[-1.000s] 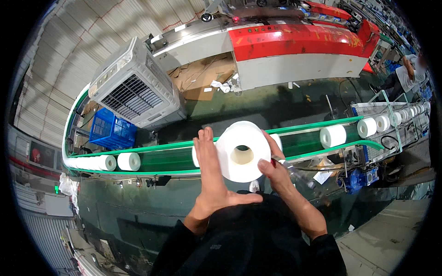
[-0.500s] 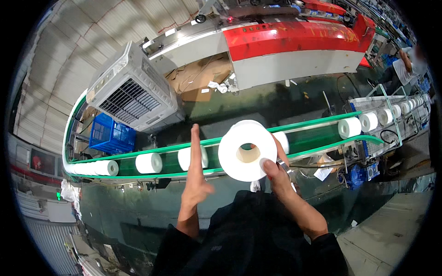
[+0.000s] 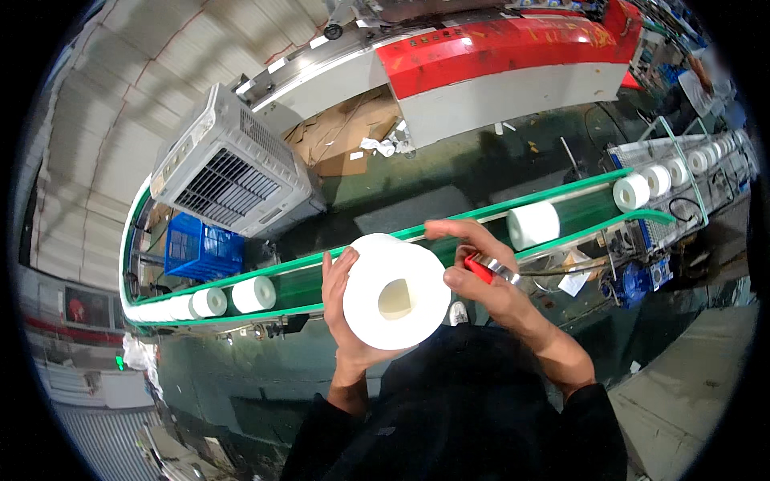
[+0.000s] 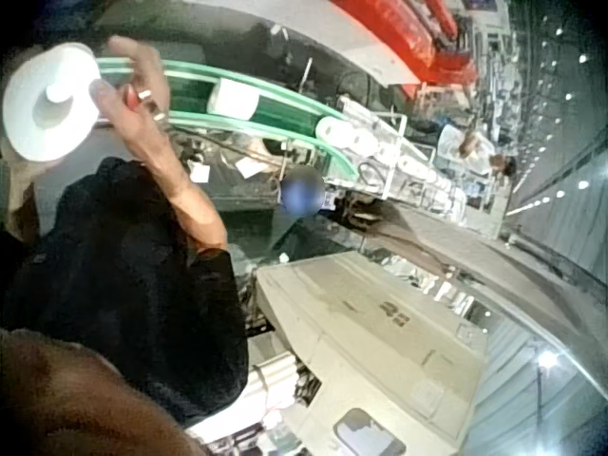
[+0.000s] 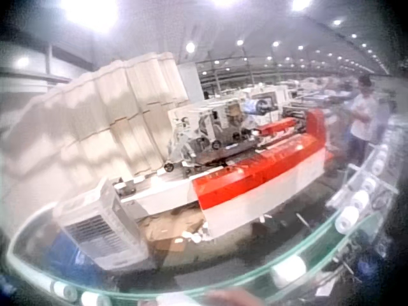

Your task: The person picks up paper rolls from a blue bin, fits them onto a white curved guide, and then uses a red-handled tool to apply a metal band to a roll on a conveyor belt.

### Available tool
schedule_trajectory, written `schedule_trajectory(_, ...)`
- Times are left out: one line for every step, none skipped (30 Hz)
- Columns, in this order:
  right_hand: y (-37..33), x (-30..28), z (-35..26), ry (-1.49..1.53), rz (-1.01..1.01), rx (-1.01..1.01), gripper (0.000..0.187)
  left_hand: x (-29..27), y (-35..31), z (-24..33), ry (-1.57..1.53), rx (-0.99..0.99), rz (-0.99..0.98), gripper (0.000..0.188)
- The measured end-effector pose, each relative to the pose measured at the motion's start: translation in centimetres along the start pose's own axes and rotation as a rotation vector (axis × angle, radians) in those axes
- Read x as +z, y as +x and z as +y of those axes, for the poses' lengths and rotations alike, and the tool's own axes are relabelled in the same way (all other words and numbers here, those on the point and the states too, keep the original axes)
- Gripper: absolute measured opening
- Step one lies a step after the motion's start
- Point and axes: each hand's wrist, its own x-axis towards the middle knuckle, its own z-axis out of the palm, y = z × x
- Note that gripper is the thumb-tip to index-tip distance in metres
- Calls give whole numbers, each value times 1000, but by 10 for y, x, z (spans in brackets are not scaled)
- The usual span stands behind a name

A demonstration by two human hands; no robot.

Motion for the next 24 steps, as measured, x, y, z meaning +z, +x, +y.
schedule_trajectory(2,1,-5,-47,-14,-32,48,1,-1,0,12,26,13,115)
schedule_trajectory(4,0,-12,-99,-27,-67,47,2,-1,0,21,55,30,114)
schedule_trajectory(4,1,-15,-150,-41,-101,46,3,-2,-1,31,83,47,113)
schedule_trajectory(4,2,-16,-186,-61,-131,42,3,-3,-2,32,95,47,112)
schedule_trajectory(4,3,-16,-205,-59,-144,42,5,-3,-2,32,106,52,111)
schedule_trajectory(3,4,-14,-224,-57,-157,42,6,-4,-2,33,117,57,110)
schedule_trajectory(3,5,-14,-243,-57,-170,41,5,-3,-1,46,117,41,110)
schedule_trajectory(3,7,-15,-223,-44,-166,40,4,-3,0,60,115,27,110)
schedule_trajectory(3,8,-15,-225,-41,-158,40,3,-2,1,74,113,12,109)
schedule_trajectory(3,8,-15,-227,-37,-150,40,2,-2,2,85,116,7,109)
schedule_trajectory(2,9,-14,-228,-37,-142,40,2,-3,4,99,116,3,109)
schedule_trajectory(2,10,-14,-215,-39,-144,40,2,-4,4,112,117,-1,110)
schedule_trajectory(2,11,-14,-207,-36,-136,39,2,-4,4,120,126,7,110)
schedule_trajectory(2,12,-15,-200,-34,-128,39,2,-5,3,129,134,15,110)
schedule_trajectory(2,12,-15,-194,-29,-118,39,3,-5,3,135,142,23,110)
schedule_trajectory(2,12,-15,-193,-27,-113,39,3,-6,3,134,140,22,110)
schedule_trajectory(1,12,-15,-192,-27,-109,39,4,-7,3,136,139,22,110)
schedule_trajectory(1,12,-15,-191,-27,-105,38,4,-8,4,139,137,22,110)
schedule_trajectory(2,12,-15,-189,-28,-107,38,4,-8,4,134,137,22,110)
schedule_trajectory(2,12,-15,-185,-29,-107,38,4,-8,5,131,135,21,109)
schedule_trajectory(2,11,-15,-182,-30,-108,37,4,-8,6,127,134,19,109)
schedule_trajectory(2,11,-16,-172,-31,-95,37,4,-8,6,134,135,20,109)
schedule_trajectory(2,11,-17,-163,-33,-82,37,5,-10,5,140,136,22,109)
schedule_trajectory(2,12,-17,-155,-35,-69,37,5,-11,4,146,138,24,109)
